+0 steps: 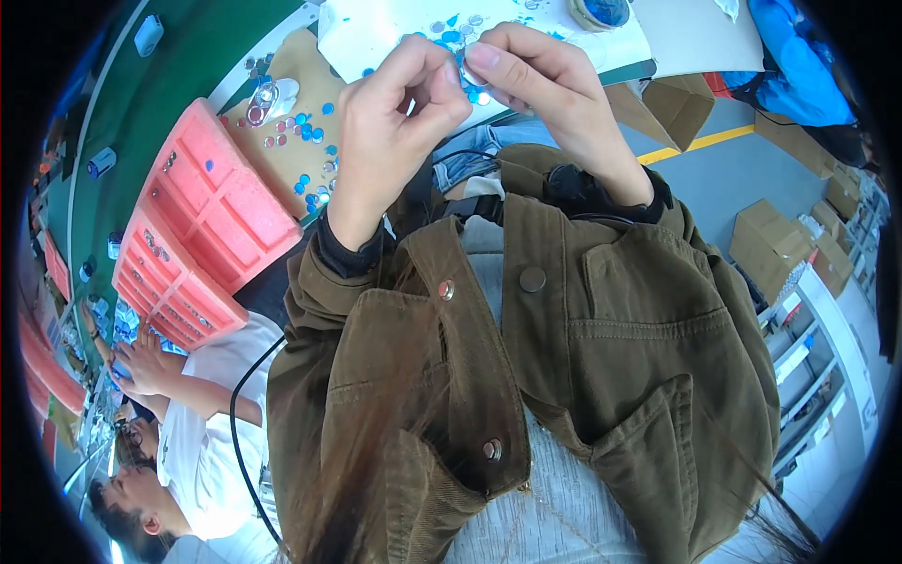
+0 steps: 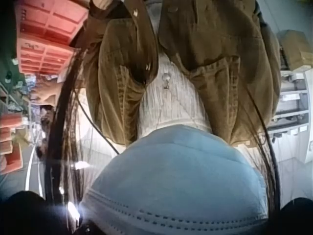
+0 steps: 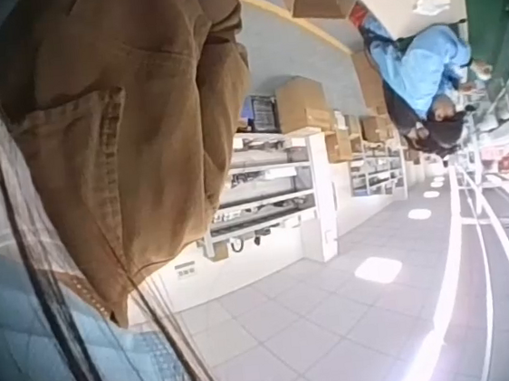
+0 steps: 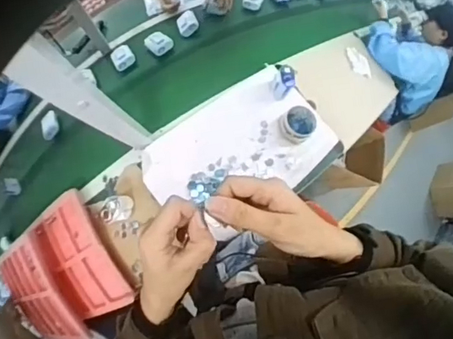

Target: Inspecting or assembling small circular blue components on a production line.

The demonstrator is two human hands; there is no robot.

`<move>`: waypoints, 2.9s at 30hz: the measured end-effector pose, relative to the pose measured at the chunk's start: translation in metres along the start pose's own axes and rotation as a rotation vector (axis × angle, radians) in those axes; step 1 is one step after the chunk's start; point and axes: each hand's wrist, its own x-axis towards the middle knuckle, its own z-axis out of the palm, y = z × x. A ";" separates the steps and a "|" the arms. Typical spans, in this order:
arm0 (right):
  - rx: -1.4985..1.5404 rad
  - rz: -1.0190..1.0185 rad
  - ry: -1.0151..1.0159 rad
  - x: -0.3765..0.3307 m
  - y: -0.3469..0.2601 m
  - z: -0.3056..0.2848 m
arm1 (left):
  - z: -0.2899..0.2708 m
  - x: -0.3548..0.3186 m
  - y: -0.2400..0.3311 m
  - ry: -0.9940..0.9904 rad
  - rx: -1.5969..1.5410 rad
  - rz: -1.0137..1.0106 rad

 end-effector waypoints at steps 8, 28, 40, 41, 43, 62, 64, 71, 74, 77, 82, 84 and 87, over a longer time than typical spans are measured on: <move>-0.016 -0.018 0.036 0.002 0.002 -0.002 | 0.000 0.003 0.010 -0.110 -0.333 -0.167; -1.170 -0.106 0.222 0.066 0.216 -0.086 | 0.026 0.012 -0.165 -0.237 0.070 -0.772; -1.140 -0.250 0.205 0.068 0.224 -0.095 | 0.024 0.015 -0.167 -0.247 -0.051 -0.713; -1.221 -0.239 0.224 0.066 0.220 -0.094 | 0.024 0.014 -0.168 -0.239 -0.047 -0.703; -1.381 -0.220 0.265 0.063 0.213 -0.090 | 0.023 0.011 -0.169 -0.223 -0.038 -0.683; -0.327 0.050 0.073 0.039 0.073 -0.045 | 0.017 0.022 -0.088 -0.090 -0.241 -0.369; -0.283 0.039 0.066 0.031 0.053 -0.037 | 0.013 0.023 -0.070 -0.122 -0.332 -0.355; -0.197 0.035 0.056 0.016 0.016 -0.021 | 0.001 0.013 -0.028 -0.222 -0.453 -0.281; -0.171 0.009 0.056 0.014 0.007 -0.013 | -0.001 0.008 -0.020 -0.209 -0.526 -0.275; -0.163 -0.054 0.058 0.009 0.002 -0.010 | -0.003 0.006 -0.015 -0.230 -0.597 -0.265; -0.145 -0.112 0.060 0.005 -0.002 -0.007 | -0.008 0.005 -0.005 -0.281 -0.663 -0.303; -0.161 -0.111 0.050 0.005 -0.004 -0.007 | -0.010 0.004 -0.002 -0.282 -0.663 -0.328; -0.201 -0.110 0.036 0.004 -0.007 -0.007 | -0.012 0.004 0.000 -0.320 -0.565 -0.322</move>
